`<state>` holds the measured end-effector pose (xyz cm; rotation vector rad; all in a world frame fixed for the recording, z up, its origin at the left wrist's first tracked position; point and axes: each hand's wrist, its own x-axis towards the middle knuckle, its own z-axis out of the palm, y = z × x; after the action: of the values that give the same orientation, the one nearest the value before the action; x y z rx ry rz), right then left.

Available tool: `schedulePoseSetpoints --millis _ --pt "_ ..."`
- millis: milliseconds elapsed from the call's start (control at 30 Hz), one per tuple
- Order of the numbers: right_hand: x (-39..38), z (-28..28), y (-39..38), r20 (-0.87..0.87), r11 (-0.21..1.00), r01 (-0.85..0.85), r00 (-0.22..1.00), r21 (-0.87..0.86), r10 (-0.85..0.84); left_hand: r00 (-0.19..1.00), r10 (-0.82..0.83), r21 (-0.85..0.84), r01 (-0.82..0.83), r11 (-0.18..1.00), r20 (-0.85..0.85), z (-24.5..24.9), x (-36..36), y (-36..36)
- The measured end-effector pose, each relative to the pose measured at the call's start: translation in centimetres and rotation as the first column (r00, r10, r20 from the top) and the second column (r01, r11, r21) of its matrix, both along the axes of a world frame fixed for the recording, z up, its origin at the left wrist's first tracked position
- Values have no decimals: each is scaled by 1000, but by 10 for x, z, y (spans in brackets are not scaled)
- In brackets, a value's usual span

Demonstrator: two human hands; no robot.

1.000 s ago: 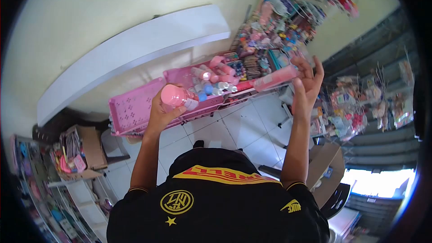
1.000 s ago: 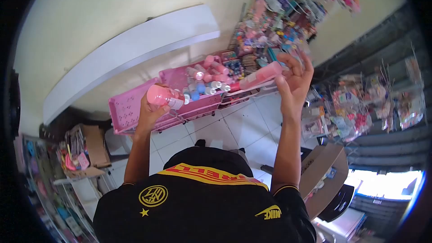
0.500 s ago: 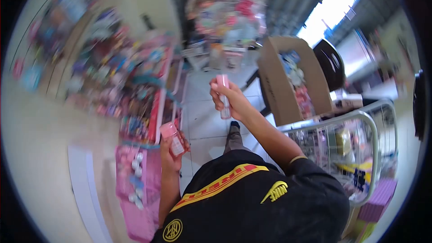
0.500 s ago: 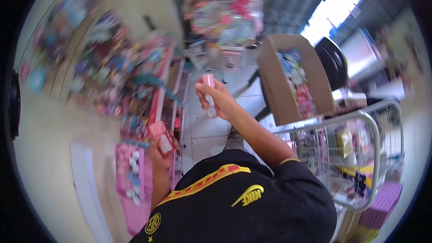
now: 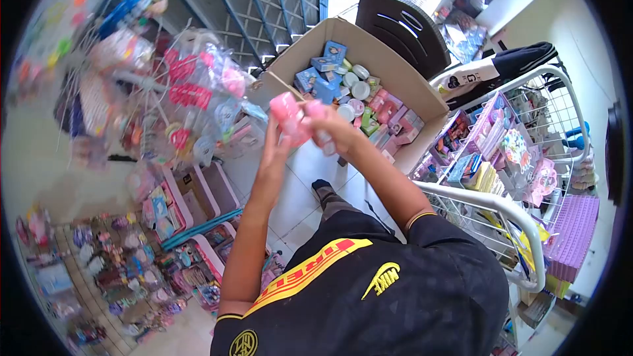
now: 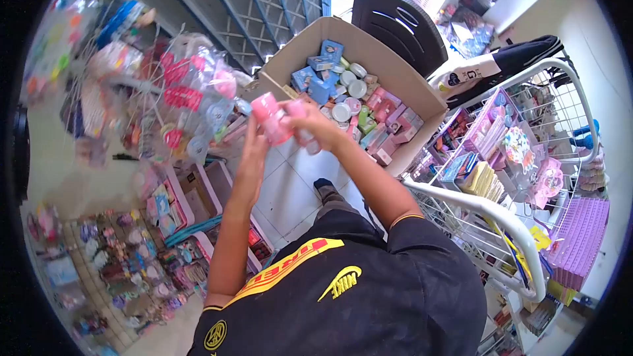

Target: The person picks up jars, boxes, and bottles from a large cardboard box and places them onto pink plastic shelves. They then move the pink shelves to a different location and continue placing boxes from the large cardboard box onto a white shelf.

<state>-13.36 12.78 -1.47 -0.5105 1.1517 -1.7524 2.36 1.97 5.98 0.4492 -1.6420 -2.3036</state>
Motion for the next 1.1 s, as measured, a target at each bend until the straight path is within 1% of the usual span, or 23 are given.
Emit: schedulePoseSetpoints --millis 33,67,100,167,200,233,267,300,333,367,400,433,500,567,633,667,733,767,833,933,1000,1067,1100 --pt "-22 -19 7 80 994 112 991 -7 -111 994 -61 -369 92 925 94 -17 -19 -2" --pt "-40 -32 20 140 977 207 968 42 -211 976 -83 -675 199 710 200 -35 -33 -2" --pt "-54 -44 33 194 951 295 931 96 -308 972 -92 -670 216 711 216 -52 -42 0" --pt "-71 -74 51 198 797 567 774 207 -602 926 -189 -758 377 533 327 -83 -60 7" --pt "-85 -115 69 224 736 614 704 286 -674 922 -198 -753 387 532 334 -91 -68 8" --pt "-98 -163 87 243 669 647 628 366 -740 887 -231 -782 462 418 400 -97 -71 10" --pt "-107 -192 100 225 540 706 495 458 -839 847 -255 -796 527 296 466 -103 -74 10" --pt "-113 -215 110 191 398 738 353 544 -916 841 -259 -790 537 295 475 -109 -78 9" --pt "-117 -236 119 195 396 733 347 554 -917 815 -266 -794 570 211 515 -115 -80 8" --pt "-121 -253 127 98 231 765 216 601 -972 789 -269 -793 597 125 552 -119 -83 7" --pt "-124 -259 132 -7 59 774 82 631 -997 783 -273 -787 605 124 559 -123 -86 5" --pt "-127 -265 139 -8 55 769 79 637 -997 747 -290 -758 645 97 598 -126 -87 0" --pt "-128 -264 149 -313 -35 799 194 600 -930 702 -310 -722 689 69 641 -130 -88 -7" --pt "-125 -263 153 -351 -39 805 213 591 -912 671 -340 -687 721 92 659 -132 -87 -12" --pt "-125 -261 153 -426 -35 832 247 554 -870 668 -329 -685 724 82 667 -133 -86 -12" --pt "-123 -264 153 -426 -35 832 248 554 -870 666 -319 -684 726 72 674 -133 -86 -11" --pt "-115 -281 154 -315 125 784 383 608 -869 667 -321 -680 728 90 672 -132 -86 -10" --pt "-112 -293 154 -317 127 786 384 606 -867 667 -324 -675 730 106 671 -132 -86 -10" --pt "-108 -326 154 -446 98 759 476 644 -758 666 -323 -671 732 114 672 -134 -85 -10" --pt "-111 -316 151 -396 131 759 469 637 -789 664 -325 -665 736 127 673 -135 -84 -10" --pt "-114 -281 145 -372 137 764 452 631 -811 666 -326 -664 735 135 671 -137 -84 -10" --pt "-125 -244 135 -482 30 878 291 479 -826 681 -327 -674 722 153 655 -140 -85 -8" --pt "-132 -234 129 -483 38 880 296 473 -824 688 -320 -679 717 159 651 -141 -85 -7"
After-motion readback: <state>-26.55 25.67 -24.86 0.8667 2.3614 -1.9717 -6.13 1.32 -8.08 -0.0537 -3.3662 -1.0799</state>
